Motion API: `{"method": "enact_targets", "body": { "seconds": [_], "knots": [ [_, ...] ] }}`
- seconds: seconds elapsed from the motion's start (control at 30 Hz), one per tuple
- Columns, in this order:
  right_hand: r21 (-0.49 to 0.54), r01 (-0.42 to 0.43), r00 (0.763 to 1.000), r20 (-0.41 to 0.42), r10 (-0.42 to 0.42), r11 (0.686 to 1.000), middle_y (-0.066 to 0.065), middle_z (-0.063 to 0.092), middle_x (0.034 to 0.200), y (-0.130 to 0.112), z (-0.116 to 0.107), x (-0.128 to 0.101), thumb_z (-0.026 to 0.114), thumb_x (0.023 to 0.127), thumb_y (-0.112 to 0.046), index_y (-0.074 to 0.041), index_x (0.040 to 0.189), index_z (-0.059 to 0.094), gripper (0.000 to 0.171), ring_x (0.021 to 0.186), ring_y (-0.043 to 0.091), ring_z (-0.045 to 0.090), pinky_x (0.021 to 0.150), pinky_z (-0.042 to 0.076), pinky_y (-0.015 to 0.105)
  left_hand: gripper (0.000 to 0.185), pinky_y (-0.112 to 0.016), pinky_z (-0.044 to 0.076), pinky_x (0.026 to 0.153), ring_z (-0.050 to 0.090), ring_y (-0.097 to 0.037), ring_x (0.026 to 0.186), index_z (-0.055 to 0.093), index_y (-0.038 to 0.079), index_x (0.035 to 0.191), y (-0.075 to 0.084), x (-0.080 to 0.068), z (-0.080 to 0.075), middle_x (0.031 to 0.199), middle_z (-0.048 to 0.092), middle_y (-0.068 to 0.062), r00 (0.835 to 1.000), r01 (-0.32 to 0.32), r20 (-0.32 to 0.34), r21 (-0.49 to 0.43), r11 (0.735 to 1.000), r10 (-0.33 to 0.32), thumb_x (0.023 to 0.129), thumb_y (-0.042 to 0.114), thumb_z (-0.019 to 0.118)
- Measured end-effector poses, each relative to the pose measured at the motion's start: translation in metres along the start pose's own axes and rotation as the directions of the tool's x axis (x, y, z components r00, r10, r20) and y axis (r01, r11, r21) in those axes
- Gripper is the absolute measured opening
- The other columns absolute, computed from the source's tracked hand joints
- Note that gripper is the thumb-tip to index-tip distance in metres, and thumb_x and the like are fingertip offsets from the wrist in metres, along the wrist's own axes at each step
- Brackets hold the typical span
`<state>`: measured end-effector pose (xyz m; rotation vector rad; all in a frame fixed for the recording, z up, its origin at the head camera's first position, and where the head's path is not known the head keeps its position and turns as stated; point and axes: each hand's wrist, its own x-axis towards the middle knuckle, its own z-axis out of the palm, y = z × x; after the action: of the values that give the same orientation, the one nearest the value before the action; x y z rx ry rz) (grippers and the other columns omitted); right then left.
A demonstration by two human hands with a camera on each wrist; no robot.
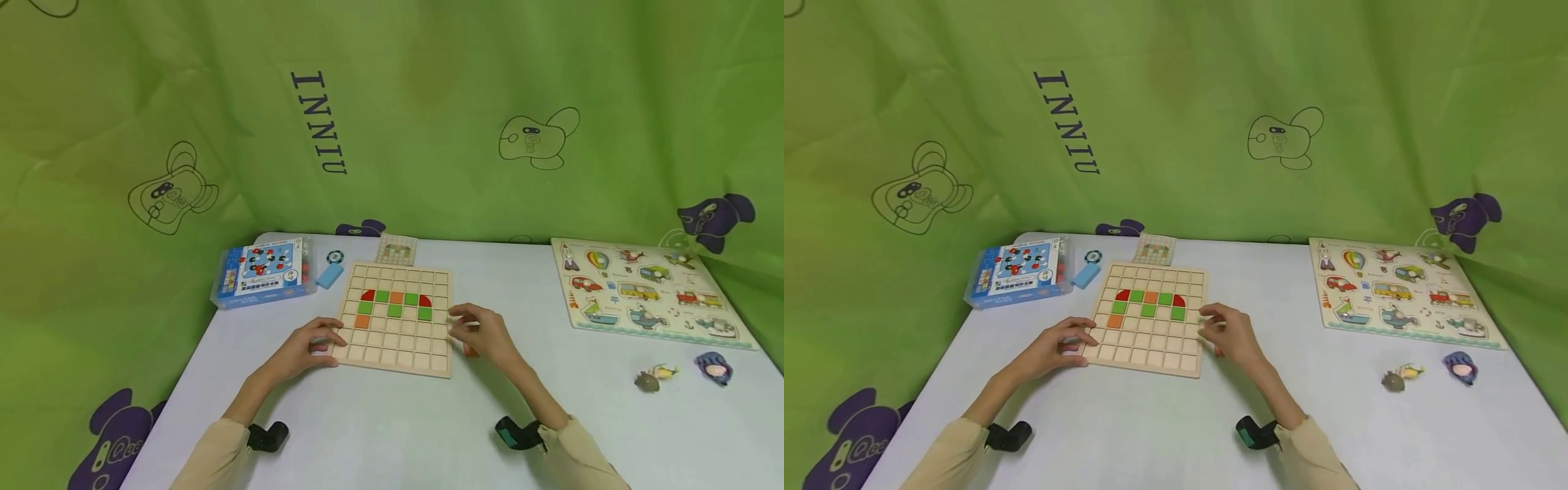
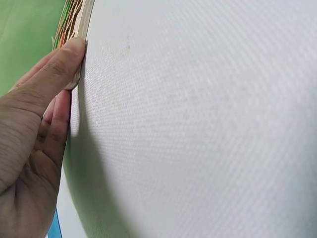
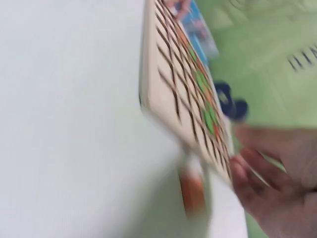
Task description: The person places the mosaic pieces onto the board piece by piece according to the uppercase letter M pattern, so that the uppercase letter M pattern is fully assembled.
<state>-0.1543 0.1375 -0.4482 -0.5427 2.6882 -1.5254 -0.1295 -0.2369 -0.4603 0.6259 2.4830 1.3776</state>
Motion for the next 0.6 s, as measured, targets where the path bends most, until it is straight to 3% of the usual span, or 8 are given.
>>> {"method": "enact_targets", "body": {
  "seconds": [0.13,0.23,0.4,0.5,0.6],
  "knots": [
    [-0.114,0.053,0.99,0.14,-0.037,0.992,0.016,0.067,0.106,0.015,-0.022,-0.024,0.079,0.074,0.002,0.004,0.11,0.065,0.038,0.092,0.029,0.063,0.077,0.059,0.036,0.028,-0.036,0.054,0.092,0.041,-0.041,0.128,0.069,0.005,0.105,0.0,-0.001,-0.001,0.137,0.045,-0.019,1.0,0.001,-0.007,0.001,1.0,-0.001,0.078,0.008,0.077],
    [-0.145,0.079,0.987,0.148,-0.057,0.986,0.011,0.068,0.097,0.024,-0.025,-0.037,0.078,0.074,0.004,0.002,0.104,0.067,0.033,0.084,0.022,0.063,0.072,0.059,0.03,0.028,-0.036,0.054,0.092,0.041,-0.041,0.127,0.069,0.004,0.106,-0.001,0.0,-0.001,0.136,0.045,-0.019,1.0,-0.015,-0.007,0.004,1.0,0.015,0.078,0.007,0.077],
    [-0.066,0.016,1.0,0.009,-0.015,0.998,0.01,0.069,0.09,0.028,-0.018,-0.042,0.074,0.076,0.01,0.001,0.102,0.067,0.028,0.075,0.013,0.063,0.067,0.058,0.021,0.029,-0.036,0.054,0.092,0.041,-0.041,0.127,0.069,0.004,0.107,-0.001,0.003,-0.001,0.136,0.045,-0.019,1.0,-0.028,0.0,0.013,1.0,0.028,0.079,0.006,0.077],
    [0.01,-0.022,0.997,-0.079,0.022,1.0,0.016,0.07,0.097,0.024,-0.013,-0.036,0.073,0.077,0.012,0.004,0.104,0.067,0.03,0.078,0.019,0.066,0.068,0.059,0.022,0.028,-0.037,0.053,0.093,0.041,-0.04,0.127,0.069,0.003,0.106,0.0,0.004,-0.001,0.136,0.045,-0.019,1.0,-0.018,0.005,0.007,1.0,0.018,0.079,0.006,0.076],
    [0.066,-0.027,0.993,-0.116,0.035,0.997,0.02,0.069,0.102,0.019,-0.008,-0.026,0.072,0.078,0.012,0.005,0.106,0.066,0.03,0.081,0.026,0.067,0.07,0.059,0.025,0.028,-0.039,0.053,0.093,0.04,-0.041,0.128,0.069,0.003,0.106,-0.001,0.003,0.0,0.136,0.045,-0.019,1.0,-0.011,0.007,-0.001,1.0,0.011,0.079,0.005,0.076]
  ]
}}
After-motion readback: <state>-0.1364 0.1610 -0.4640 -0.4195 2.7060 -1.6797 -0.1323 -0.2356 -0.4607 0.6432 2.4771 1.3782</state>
